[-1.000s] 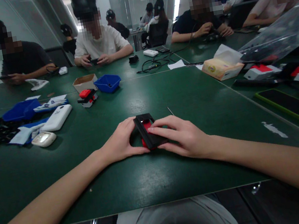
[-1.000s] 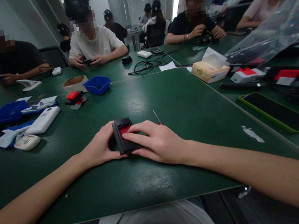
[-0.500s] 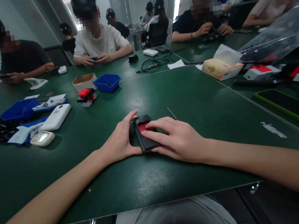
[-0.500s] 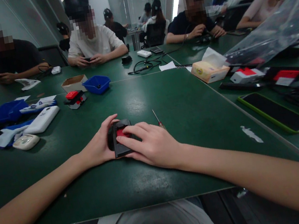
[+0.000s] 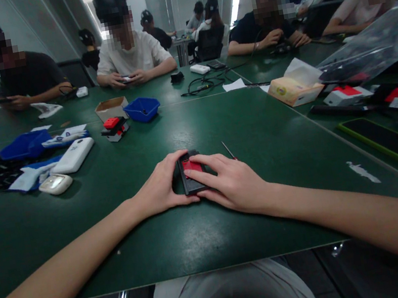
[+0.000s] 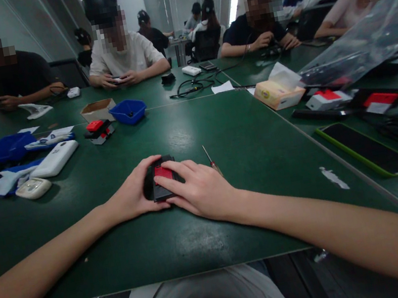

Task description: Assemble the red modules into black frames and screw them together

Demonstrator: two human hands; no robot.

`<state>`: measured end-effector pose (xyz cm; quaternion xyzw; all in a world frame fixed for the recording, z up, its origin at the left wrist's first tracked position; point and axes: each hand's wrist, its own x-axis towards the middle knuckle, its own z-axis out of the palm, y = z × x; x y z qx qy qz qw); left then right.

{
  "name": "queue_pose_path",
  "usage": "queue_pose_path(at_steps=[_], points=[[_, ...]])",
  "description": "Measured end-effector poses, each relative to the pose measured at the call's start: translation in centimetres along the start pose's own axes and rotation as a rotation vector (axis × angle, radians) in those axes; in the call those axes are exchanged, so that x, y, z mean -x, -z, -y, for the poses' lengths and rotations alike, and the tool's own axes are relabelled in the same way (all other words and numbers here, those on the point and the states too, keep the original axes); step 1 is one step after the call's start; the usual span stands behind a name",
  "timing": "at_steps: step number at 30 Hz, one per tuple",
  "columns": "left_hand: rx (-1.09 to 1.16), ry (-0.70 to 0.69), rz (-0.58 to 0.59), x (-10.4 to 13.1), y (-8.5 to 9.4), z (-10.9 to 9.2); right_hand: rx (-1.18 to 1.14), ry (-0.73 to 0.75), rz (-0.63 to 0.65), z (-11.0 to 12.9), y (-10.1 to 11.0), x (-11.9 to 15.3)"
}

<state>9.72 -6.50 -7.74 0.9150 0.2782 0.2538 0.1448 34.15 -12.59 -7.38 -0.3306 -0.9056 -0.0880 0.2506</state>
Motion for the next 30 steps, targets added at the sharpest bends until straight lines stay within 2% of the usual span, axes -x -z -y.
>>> queue_pose_path(at_steps=[13,19,25,30], points=[[0.083,0.078,0.019,-0.1,0.2,-0.7,-0.171,-0.070,0.038,-0.4,-0.6,0.1],[0.116,0.103,-0.003,-0.2,0.2,-0.8,-0.450,-0.190,-0.033,-1.0,-1.8,0.3],[0.121,0.105,0.001,-0.2,0.3,-1.2,-0.797,-0.344,0.025,-1.7,-1.9,0.0],[0.140,0.088,0.021,-0.1,0.4,-1.1,-0.855,-0.388,0.046,-1.9,-1.6,-0.4]])
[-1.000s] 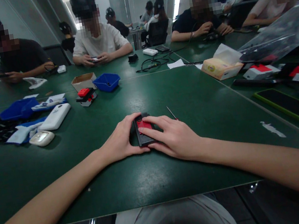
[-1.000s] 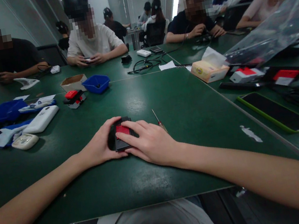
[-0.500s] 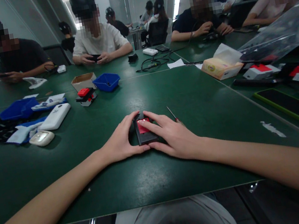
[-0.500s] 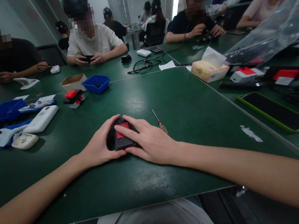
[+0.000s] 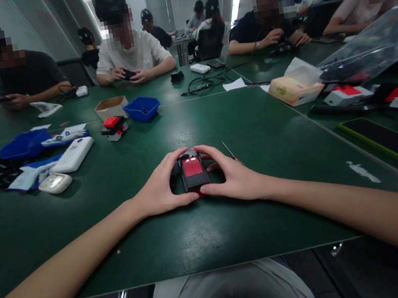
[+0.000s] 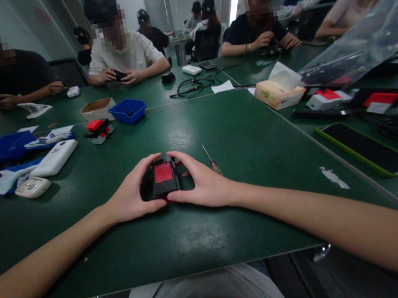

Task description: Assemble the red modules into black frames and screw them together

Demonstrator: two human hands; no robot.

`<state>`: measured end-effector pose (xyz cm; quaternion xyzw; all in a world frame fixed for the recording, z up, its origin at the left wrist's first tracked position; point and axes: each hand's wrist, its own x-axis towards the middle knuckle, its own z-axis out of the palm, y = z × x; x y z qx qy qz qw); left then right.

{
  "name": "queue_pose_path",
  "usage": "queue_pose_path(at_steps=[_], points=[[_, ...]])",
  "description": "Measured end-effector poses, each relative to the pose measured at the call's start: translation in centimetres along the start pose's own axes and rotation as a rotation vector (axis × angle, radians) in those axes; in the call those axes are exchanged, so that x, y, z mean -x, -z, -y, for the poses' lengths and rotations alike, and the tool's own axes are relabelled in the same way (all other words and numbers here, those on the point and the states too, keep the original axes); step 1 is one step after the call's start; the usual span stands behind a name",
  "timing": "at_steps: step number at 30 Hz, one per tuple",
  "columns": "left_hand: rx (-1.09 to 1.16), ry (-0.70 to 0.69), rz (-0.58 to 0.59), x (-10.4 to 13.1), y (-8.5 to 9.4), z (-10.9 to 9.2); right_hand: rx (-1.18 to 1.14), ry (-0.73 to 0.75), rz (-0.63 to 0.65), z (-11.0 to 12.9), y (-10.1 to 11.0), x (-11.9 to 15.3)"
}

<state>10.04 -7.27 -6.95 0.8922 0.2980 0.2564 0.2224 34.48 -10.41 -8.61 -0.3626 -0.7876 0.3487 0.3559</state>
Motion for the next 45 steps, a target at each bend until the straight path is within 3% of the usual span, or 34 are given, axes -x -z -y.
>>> queue_pose_path(at_steps=[11,27,35,41,45], points=[[-0.024,-0.018,0.013,0.1,-0.1,0.3,0.029,0.079,-0.007,0.0,-0.2,0.0],[0.026,-0.059,0.032,-0.1,0.3,0.1,0.133,0.041,0.032,-0.4,-0.1,0.1],[0.029,-0.112,-0.008,0.1,0.4,-0.5,0.076,0.033,-0.004,-1.6,-0.8,0.1],[-0.027,-0.216,-0.031,0.2,0.2,-0.8,0.034,0.029,0.035,-1.1,-0.5,0.0],[-0.044,-0.189,-0.045,0.2,0.0,-0.4,-0.030,0.015,0.028,-0.8,-0.3,0.1]])
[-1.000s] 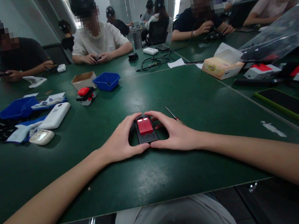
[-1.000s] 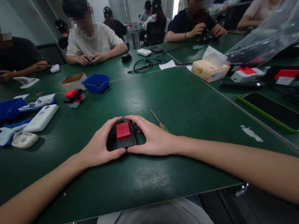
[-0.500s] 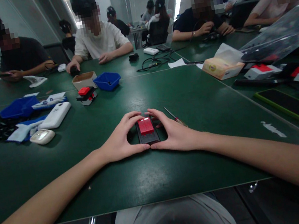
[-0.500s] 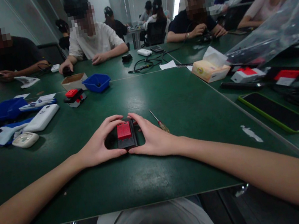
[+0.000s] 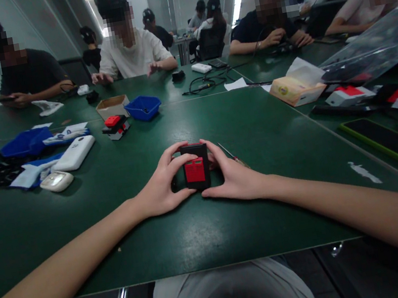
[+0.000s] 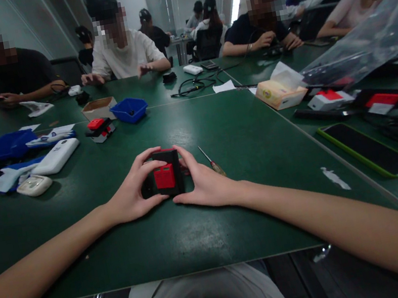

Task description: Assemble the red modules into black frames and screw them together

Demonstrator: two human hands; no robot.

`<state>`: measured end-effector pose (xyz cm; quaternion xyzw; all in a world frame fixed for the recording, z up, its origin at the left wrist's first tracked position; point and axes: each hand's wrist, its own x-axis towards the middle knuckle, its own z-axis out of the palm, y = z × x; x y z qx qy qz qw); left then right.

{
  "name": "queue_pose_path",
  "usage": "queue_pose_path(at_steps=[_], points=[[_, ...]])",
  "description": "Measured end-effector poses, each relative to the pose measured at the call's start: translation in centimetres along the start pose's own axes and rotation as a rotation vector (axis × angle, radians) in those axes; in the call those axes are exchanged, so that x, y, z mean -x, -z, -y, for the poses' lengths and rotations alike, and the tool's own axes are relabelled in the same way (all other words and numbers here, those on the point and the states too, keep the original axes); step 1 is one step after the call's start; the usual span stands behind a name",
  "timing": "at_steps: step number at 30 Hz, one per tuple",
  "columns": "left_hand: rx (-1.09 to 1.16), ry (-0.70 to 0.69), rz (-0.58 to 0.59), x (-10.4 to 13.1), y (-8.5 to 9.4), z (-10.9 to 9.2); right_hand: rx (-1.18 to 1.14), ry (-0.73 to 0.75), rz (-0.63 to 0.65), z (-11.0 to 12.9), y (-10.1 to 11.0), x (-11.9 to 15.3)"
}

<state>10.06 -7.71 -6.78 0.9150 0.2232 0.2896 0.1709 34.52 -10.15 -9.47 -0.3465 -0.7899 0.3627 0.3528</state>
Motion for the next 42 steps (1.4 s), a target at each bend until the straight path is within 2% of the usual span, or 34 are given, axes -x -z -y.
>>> queue_pose_path(at_steps=[9,18,23,26,30,34,42], points=[[-0.050,0.020,-0.032,0.0,-0.2,0.4,-0.135,-0.062,-0.088,-0.6,0.1,-0.1],[-0.066,0.040,-0.096,0.0,-0.3,0.8,-0.319,-0.128,-0.084,-0.9,0.5,-0.5],[-0.090,0.076,-0.125,-0.1,-0.2,1.2,-0.221,-0.104,-0.024,-0.3,0.7,-0.5],[-0.089,0.073,-0.122,-0.1,-0.1,1.2,-0.224,-0.106,-0.051,-0.2,0.6,-0.5],[-0.092,0.062,-0.104,0.0,-0.1,1.1,-0.222,-0.115,-0.081,-0.1,0.6,-0.5],[-0.107,0.094,-0.095,-0.1,-0.1,1.2,-0.121,-0.091,-0.094,0.3,0.8,-0.4],[-0.058,0.043,-0.017,-0.1,0.0,1.0,0.053,-0.027,-0.050,0.6,0.9,-0.3]])
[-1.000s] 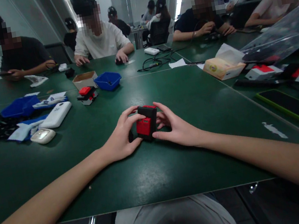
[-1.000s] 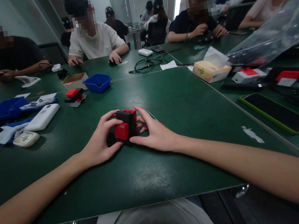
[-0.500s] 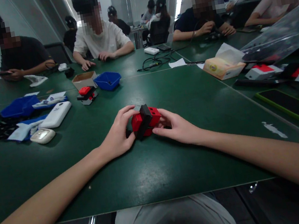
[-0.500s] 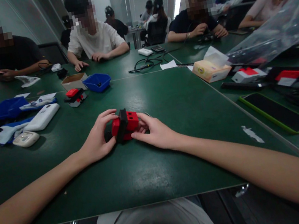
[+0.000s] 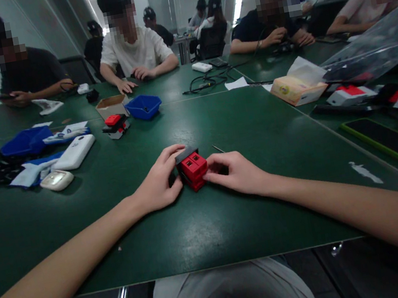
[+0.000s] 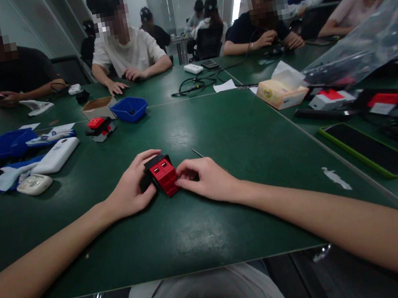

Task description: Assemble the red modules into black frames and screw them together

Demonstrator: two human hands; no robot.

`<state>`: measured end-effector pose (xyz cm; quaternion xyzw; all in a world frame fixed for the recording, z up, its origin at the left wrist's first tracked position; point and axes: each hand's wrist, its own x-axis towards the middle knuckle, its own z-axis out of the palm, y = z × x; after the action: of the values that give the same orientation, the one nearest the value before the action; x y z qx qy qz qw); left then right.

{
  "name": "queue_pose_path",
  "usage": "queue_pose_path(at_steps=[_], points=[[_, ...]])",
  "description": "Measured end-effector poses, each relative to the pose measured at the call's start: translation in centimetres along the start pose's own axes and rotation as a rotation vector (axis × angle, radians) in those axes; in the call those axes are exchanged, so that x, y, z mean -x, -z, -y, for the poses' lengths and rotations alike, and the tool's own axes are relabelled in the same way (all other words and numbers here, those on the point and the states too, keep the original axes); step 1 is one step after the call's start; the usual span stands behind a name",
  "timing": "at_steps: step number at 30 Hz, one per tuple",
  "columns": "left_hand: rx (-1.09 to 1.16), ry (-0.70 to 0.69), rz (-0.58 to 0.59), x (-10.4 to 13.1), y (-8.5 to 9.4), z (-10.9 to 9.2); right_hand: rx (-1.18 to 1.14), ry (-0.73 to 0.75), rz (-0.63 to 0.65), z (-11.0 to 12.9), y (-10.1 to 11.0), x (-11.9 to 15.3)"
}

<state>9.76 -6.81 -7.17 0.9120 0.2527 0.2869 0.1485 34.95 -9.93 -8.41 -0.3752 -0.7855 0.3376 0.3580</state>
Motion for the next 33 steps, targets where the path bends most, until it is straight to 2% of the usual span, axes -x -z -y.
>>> queue_pose_path(at_steps=[5,10,15,21,27,30,33], points=[[0.034,-0.003,0.069,0.2,0.2,-0.2,0.024,0.025,-0.054,0.1,-0.1,0.0],[-0.032,0.124,0.052,0.2,-0.2,-0.3,0.073,0.043,-0.019,0.1,-0.1,0.0],[-0.027,0.147,0.044,0.1,-0.4,-0.3,0.118,0.066,0.000,0.0,-0.1,0.1],[0.019,0.157,0.014,0.2,-0.2,-0.5,0.184,0.176,0.033,0.0,-0.2,0.3],[0.167,0.144,-0.133,0.0,0.1,-0.8,0.296,0.303,0.150,0.1,-0.5,0.4],[0.344,0.223,-0.260,-0.2,-0.4,-0.2,0.371,0.340,0.183,0.3,-0.8,0.2],[0.562,0.327,-0.415,-0.5,-1.0,0.6,0.418,0.345,0.161,0.5,-1.6,-0.6]])
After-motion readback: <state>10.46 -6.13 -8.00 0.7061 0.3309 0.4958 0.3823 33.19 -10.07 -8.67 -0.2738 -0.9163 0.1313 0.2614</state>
